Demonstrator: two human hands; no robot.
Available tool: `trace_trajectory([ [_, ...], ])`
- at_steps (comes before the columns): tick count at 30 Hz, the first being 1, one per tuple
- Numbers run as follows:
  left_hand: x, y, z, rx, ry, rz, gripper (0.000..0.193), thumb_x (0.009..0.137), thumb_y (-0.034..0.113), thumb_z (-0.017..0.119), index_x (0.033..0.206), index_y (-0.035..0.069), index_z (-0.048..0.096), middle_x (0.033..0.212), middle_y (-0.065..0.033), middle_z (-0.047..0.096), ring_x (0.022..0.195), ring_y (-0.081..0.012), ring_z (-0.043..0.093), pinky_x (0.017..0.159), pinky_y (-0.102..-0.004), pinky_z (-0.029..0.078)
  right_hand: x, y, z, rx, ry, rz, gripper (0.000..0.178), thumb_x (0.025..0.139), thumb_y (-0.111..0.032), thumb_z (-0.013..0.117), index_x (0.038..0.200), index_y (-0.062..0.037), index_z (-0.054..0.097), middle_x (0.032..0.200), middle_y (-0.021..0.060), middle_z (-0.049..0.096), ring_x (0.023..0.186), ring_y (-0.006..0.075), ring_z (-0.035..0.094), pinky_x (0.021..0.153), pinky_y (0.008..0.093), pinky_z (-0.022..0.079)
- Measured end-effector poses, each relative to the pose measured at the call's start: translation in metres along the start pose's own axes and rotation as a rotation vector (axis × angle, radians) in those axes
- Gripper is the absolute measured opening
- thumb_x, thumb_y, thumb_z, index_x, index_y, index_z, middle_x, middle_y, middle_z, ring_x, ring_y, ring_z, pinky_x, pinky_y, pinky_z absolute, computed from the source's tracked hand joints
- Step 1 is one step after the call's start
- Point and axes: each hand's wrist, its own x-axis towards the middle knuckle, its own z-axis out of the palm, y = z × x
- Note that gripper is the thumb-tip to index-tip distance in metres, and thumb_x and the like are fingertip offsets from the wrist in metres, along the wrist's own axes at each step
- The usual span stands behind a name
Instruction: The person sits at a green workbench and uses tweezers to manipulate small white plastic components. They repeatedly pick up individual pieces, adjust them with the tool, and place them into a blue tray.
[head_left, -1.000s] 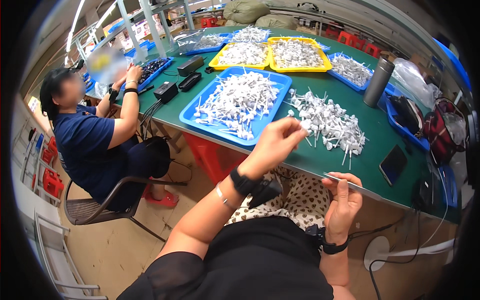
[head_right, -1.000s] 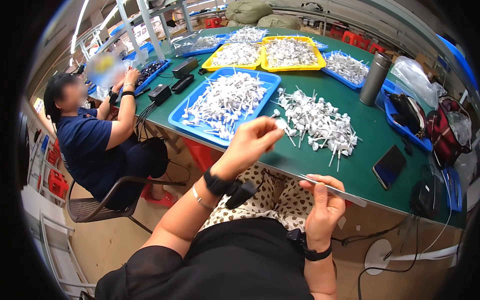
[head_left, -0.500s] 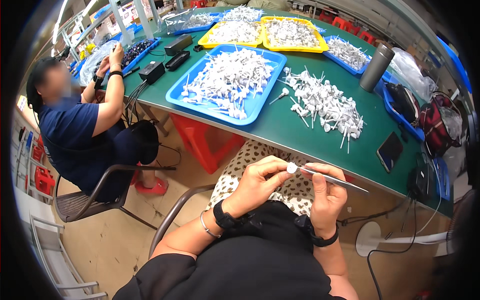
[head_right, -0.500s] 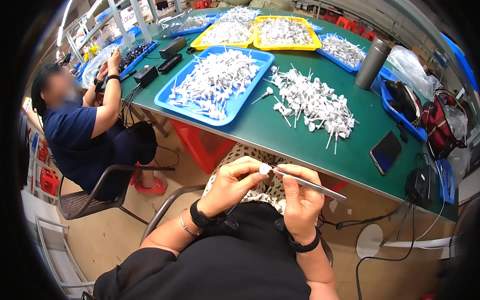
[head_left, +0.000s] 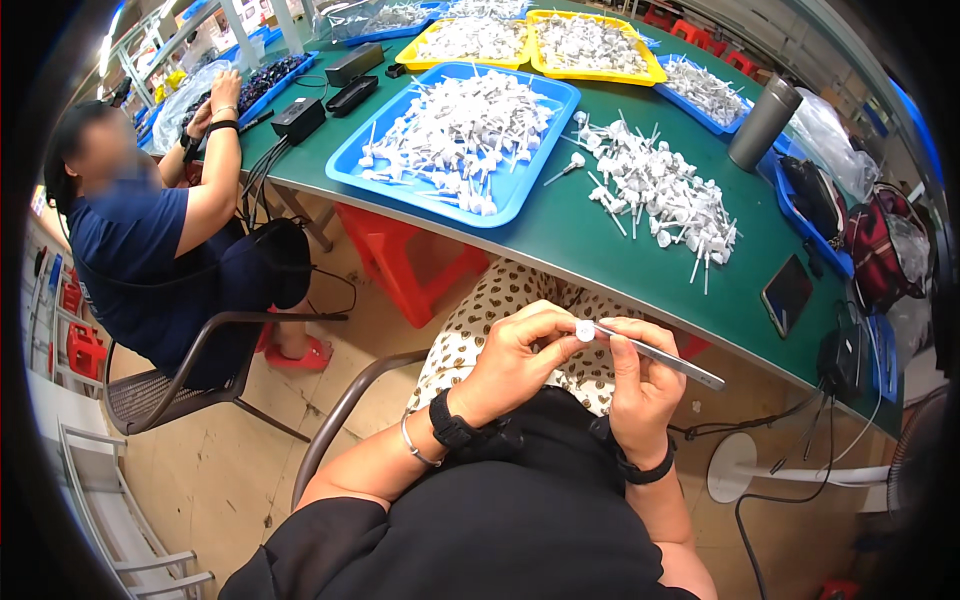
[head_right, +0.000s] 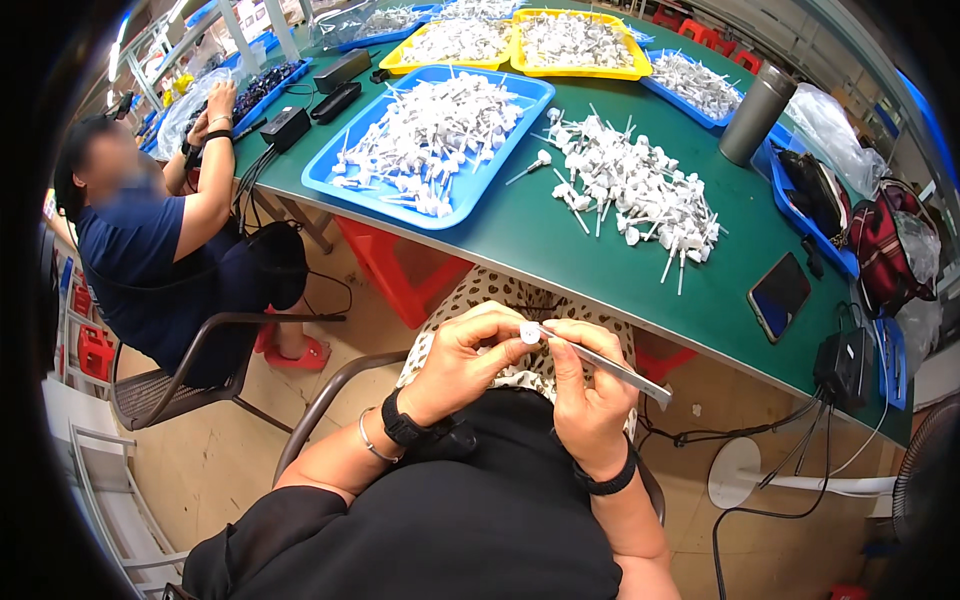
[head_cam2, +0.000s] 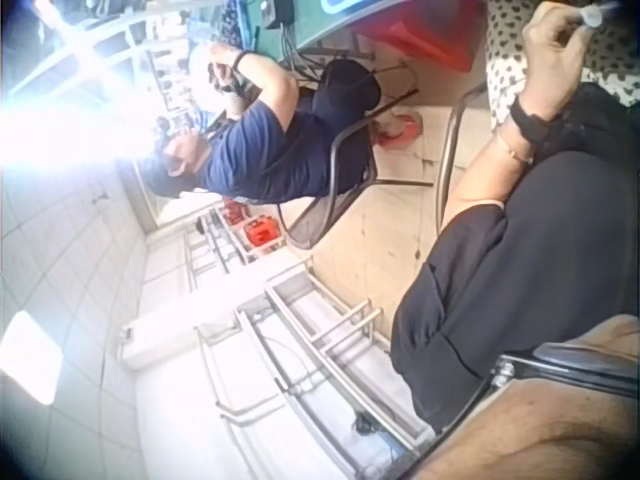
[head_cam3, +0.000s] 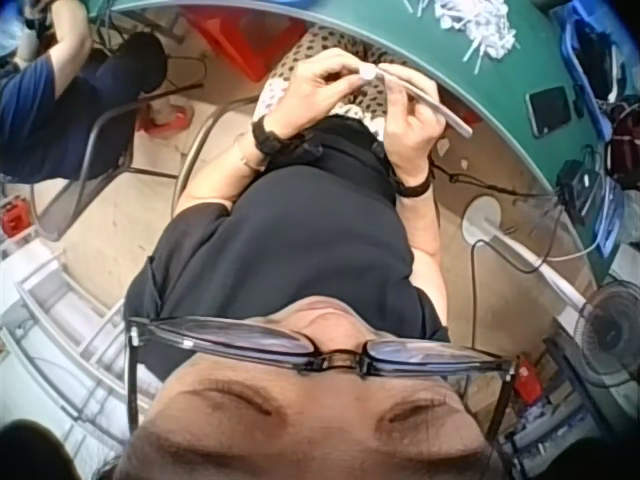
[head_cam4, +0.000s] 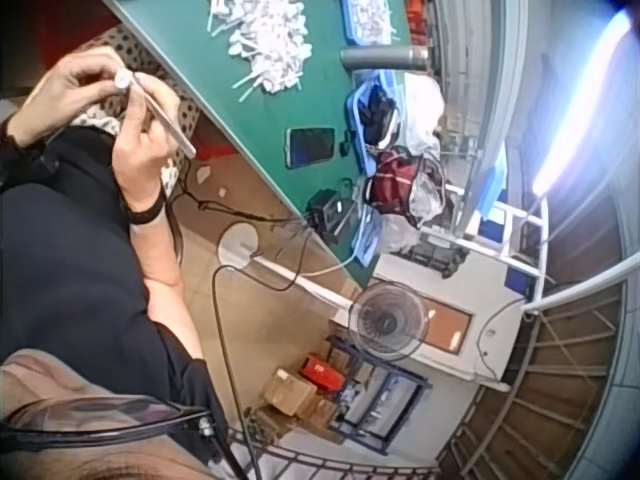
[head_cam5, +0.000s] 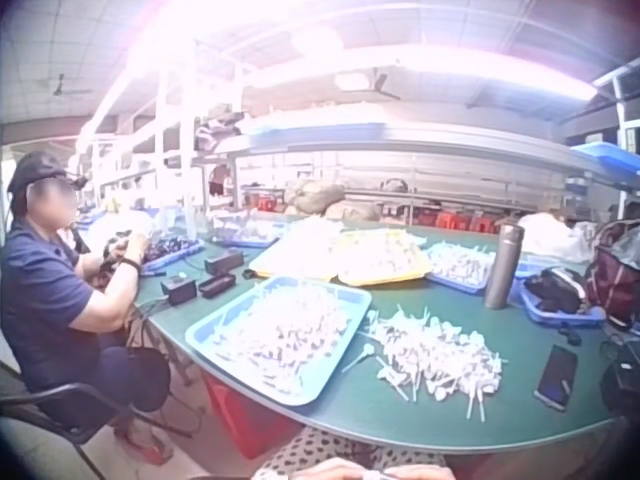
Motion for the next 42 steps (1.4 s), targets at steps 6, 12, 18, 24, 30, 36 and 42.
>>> trace_trajectory([
  [6, -0.0004, -0.0017, 0.0005, 0.044, 0.010, 0.016, 0.012, 0.090, 0.002, 0.071, 0.102, -0.001, 0.071, 0.094, -0.0060, 0.066, 0.074, -0.0085, 0.060, 0.064, -0.0226, 0.049, 0.0017, 0.0017, -0.0008, -0.056, -0.020, -0.068, 0.010, 0.093, 0.001, 0.067, 0.103, 0.0030, 0.065, 0.099, 0.0129, 0.072, 0.082, 0.0192, 0.069, 0.073, 0.0288, 0.055],
  [12, 0.0005, -0.0009, 0.0012, 0.075, 0.015, 0.022, 0.012, 0.090, 0.004, 0.073, 0.101, 0.000, 0.072, 0.092, -0.0048, 0.066, 0.073, -0.0076, 0.059, 0.063, -0.0224, 0.048, 0.0030, 0.0003, -0.0024, -0.093, -0.032, -0.063, 0.009, 0.093, 0.000, 0.066, 0.101, 0.0031, 0.064, 0.097, 0.0122, 0.072, 0.080, 0.0180, 0.069, 0.071, 0.0277, 0.054],
  [18, 0.0001, -0.0015, 0.0008, 0.061, 0.006, -0.002, 0.014, 0.089, 0.005, 0.073, 0.103, 0.001, 0.073, 0.089, -0.0033, 0.065, 0.071, -0.0063, 0.055, 0.062, -0.0220, 0.046, 0.0036, -0.0006, -0.0023, -0.072, -0.022, -0.039, 0.008, 0.094, -0.001, 0.066, 0.101, 0.0033, 0.064, 0.096, 0.0120, 0.072, 0.079, 0.0174, 0.068, 0.070, 0.0271, 0.054],
  [24, 0.0010, -0.0003, 0.0026, 0.048, 0.033, 0.008, 0.012, 0.087, 0.002, 0.072, 0.099, 0.002, 0.072, 0.082, -0.0037, 0.061, 0.067, -0.0101, 0.055, 0.060, -0.0262, 0.045, 0.0043, 0.0012, -0.0021, -0.063, -0.016, -0.030, 0.007, 0.095, -0.001, 0.065, 0.100, 0.0034, 0.065, 0.095, 0.0114, 0.072, 0.079, 0.0164, 0.068, 0.069, 0.0267, 0.053],
  [30, 0.0014, -0.0032, 0.0011, 0.082, 0.011, 0.025, 0.015, 0.089, 0.006, 0.074, 0.103, 0.003, 0.074, 0.087, -0.0025, 0.064, 0.069, -0.0065, 0.052, 0.060, -0.0223, 0.042, 0.0045, 0.0001, -0.0025, -0.067, -0.010, -0.015, 0.007, 0.095, -0.001, 0.065, 0.100, 0.0032, 0.065, 0.093, 0.0105, 0.072, 0.076, 0.0154, 0.068, 0.067, 0.0262, 0.053],
  [36, 0.0002, -0.0012, 0.0005, 0.079, 0.010, 0.016, 0.015, 0.088, 0.006, 0.075, 0.103, 0.003, 0.074, 0.087, -0.0027, 0.064, 0.069, -0.0070, 0.052, 0.060, -0.0224, 0.042, 0.0045, 0.0013, -0.0023, -0.022, -0.011, -0.005, 0.006, 0.095, 0.000, 0.064, 0.100, 0.0036, 0.065, 0.094, 0.0104, 0.072, 0.076, 0.0146, 0.068, 0.066, 0.0251, 0.052],
  [42, -0.0005, -0.0035, 0.0004, 0.063, 0.000, 0.035, 0.014, 0.089, 0.005, 0.074, 0.103, 0.001, 0.073, 0.088, -0.0040, 0.064, 0.071, -0.0080, 0.058, 0.061, -0.0228, 0.046, 0.0048, 0.0003, -0.0048, -0.023, -0.046, 0.001, 0.006, 0.095, 0.001, 0.064, 0.100, 0.0039, 0.064, 0.095, 0.0105, 0.071, 0.076, 0.0141, 0.067, 0.065, 0.0249, 0.052],
])
